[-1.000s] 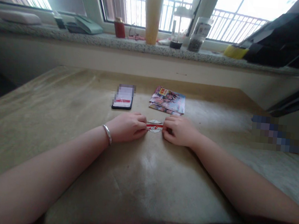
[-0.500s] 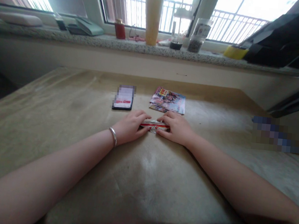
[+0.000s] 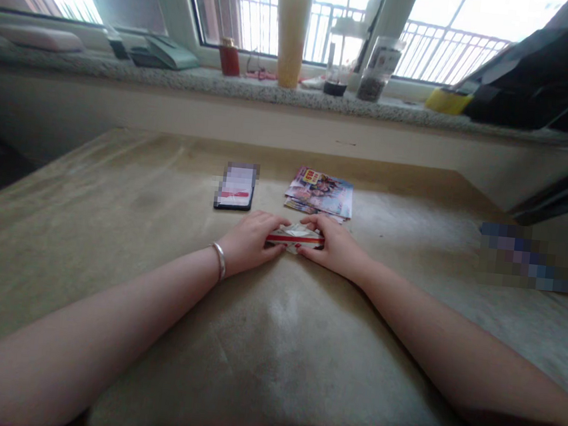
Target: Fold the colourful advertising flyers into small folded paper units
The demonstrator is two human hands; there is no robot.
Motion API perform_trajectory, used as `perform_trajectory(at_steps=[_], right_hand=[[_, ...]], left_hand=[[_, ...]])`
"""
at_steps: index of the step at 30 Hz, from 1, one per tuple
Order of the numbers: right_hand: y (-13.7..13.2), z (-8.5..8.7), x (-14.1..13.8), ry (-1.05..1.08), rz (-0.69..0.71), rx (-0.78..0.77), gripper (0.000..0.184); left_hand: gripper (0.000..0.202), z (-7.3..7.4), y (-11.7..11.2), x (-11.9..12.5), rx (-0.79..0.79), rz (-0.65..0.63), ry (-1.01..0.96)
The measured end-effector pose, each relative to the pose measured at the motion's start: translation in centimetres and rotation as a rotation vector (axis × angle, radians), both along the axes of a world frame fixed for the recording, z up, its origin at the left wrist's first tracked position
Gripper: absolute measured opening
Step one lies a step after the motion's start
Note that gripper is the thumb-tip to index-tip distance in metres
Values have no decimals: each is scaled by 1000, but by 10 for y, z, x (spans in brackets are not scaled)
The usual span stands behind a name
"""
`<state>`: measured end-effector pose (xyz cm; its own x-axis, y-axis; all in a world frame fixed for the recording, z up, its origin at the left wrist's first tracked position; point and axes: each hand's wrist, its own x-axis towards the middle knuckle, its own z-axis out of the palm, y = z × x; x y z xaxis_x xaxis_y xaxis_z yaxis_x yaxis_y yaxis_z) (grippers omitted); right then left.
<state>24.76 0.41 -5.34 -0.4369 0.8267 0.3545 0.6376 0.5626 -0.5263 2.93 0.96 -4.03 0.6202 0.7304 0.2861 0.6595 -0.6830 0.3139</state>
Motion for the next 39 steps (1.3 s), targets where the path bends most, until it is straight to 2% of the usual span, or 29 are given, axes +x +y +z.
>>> perform_trajectory(at_steps=[4, 9, 13, 17, 24, 32, 35, 39], right_hand=[[0, -1, 0, 89, 18, -91, 51], [-1, 4, 2, 171, 40, -166, 25], [0, 3, 3, 173, 16, -71, 10], [0, 2, 2, 121, 22, 43, 4], [-7, 5, 2, -84, -45, 160, 4], [-12, 10, -4, -351, 6, 298, 14], [-11, 10, -5, -405, 71, 318, 16], [-9, 12, -2, -405, 151, 311, 17]], left_hand=[[36, -2, 1, 0, 10, 20, -84], [31, -4, 3, 0, 33, 3, -182], [23, -4, 4, -1, 61, -70, -164], [24, -2, 3, -2, 99, -100, -134], [16, -2, 3, -3, 154, -146, -121], [22, 3, 2, -4, 494, -125, 155], [22, 4, 1, -5, 492, -143, 193], [17, 5, 1, -7, 363, -234, 185]])
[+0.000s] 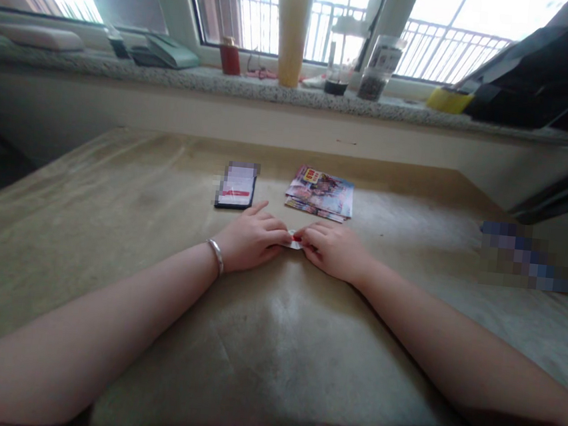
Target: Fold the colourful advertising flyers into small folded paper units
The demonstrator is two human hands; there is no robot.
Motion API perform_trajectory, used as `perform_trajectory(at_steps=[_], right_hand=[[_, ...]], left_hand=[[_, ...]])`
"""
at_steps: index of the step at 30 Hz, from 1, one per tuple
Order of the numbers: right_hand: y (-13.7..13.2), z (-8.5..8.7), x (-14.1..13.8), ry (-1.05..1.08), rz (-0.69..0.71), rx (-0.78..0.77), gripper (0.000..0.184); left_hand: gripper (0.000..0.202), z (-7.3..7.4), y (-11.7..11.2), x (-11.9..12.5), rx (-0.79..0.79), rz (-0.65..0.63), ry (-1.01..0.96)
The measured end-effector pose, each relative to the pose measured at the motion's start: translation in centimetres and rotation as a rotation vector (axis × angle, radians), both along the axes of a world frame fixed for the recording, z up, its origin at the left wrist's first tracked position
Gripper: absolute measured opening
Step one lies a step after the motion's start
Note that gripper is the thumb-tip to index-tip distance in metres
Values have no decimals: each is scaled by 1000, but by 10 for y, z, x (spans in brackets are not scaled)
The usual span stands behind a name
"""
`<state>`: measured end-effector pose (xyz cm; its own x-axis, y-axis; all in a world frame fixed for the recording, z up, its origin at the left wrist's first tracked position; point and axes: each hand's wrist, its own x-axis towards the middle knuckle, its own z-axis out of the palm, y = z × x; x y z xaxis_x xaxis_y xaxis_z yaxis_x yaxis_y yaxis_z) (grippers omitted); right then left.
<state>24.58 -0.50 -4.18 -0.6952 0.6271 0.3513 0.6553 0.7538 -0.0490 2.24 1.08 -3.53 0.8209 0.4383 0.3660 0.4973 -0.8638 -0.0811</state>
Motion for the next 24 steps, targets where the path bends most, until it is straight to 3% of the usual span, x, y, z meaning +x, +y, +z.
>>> perform_trajectory(at_steps=[6, 15, 24], right_hand=[[0, 4, 4, 10, 117, -28, 14], [-1, 0, 0, 44, 109, -36, 21], [1, -1, 0, 14, 132, 10, 23]], left_hand=[[22, 1, 1, 0, -21, -59, 6], [21, -3, 3, 2, 26, -12, 33], [22, -5, -1, 4, -34, -7, -3]])
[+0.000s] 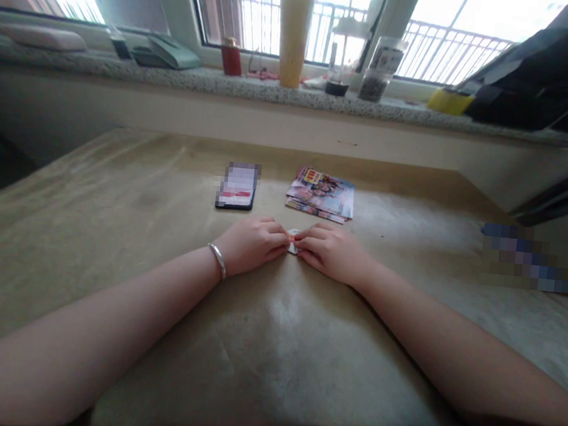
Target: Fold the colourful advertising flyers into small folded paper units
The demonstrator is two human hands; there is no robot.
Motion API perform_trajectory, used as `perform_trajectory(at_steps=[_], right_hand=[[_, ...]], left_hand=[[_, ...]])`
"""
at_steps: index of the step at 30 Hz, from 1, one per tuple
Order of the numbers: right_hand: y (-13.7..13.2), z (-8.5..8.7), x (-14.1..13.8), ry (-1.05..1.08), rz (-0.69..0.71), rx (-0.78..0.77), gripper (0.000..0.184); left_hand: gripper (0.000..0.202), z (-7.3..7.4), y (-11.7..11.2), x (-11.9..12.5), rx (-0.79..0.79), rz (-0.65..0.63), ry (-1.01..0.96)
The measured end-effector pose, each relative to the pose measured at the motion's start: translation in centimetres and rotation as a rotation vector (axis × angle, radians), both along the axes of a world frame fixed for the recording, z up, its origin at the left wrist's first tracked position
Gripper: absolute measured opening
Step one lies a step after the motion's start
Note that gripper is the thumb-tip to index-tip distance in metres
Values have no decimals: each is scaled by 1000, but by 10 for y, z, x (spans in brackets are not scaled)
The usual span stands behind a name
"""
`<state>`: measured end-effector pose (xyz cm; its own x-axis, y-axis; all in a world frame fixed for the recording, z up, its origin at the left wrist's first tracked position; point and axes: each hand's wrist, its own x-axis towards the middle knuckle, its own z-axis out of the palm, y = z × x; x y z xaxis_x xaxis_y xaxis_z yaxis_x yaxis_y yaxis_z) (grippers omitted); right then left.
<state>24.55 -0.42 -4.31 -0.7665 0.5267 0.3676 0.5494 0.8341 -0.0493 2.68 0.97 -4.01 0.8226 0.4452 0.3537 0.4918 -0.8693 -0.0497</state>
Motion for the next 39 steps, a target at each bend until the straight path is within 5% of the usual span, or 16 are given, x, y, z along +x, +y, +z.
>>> perform_trajectory(at_steps=[11, 39], right_hand=[[-3, 2, -2, -22, 23, 3, 18], [0, -5, -8, 52, -112, -22, 16]], left_hand=[[24, 4, -7, 0, 78, 33, 92], [17, 2, -1, 1, -99, 43, -9]])
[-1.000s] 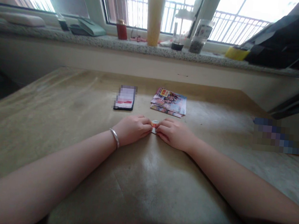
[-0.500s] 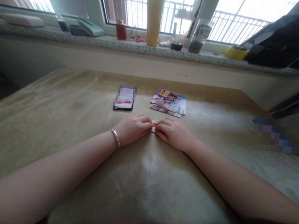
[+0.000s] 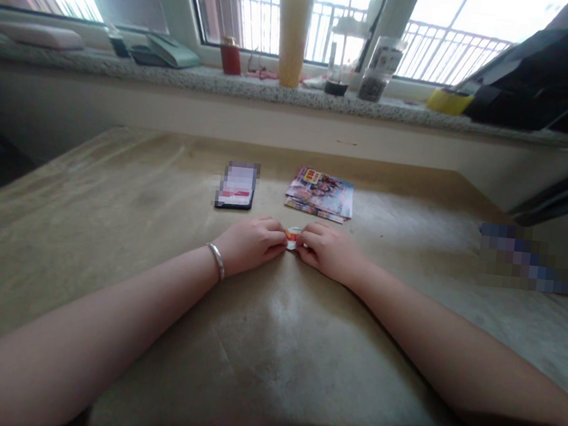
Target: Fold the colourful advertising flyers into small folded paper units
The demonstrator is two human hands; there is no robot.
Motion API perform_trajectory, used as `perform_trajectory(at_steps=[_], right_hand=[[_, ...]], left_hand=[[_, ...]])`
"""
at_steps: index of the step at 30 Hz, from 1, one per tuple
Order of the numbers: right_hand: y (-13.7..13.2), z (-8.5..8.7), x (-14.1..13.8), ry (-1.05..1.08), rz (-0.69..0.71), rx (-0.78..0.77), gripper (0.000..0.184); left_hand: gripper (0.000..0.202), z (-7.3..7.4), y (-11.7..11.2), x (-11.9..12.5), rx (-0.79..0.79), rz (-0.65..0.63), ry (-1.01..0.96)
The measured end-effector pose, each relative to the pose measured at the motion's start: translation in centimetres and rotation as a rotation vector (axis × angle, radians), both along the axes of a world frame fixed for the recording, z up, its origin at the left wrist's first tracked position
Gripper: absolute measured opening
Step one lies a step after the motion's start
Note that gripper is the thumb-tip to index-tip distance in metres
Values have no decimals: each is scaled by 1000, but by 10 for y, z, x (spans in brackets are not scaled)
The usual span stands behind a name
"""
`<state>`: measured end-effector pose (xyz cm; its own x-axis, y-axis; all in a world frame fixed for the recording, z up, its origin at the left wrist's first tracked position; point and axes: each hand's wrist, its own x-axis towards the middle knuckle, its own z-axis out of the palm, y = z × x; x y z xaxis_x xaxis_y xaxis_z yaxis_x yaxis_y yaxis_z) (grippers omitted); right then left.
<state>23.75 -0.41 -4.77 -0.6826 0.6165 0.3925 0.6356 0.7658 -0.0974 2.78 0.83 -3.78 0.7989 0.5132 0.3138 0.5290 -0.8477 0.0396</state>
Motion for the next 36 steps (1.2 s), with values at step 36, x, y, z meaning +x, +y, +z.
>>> perform_trajectory(at_steps=[36], right_hand=[[7, -1, 0, 128, -295, -313, 14]], left_hand=[[23, 0, 6, -6, 159, -70, 36]])
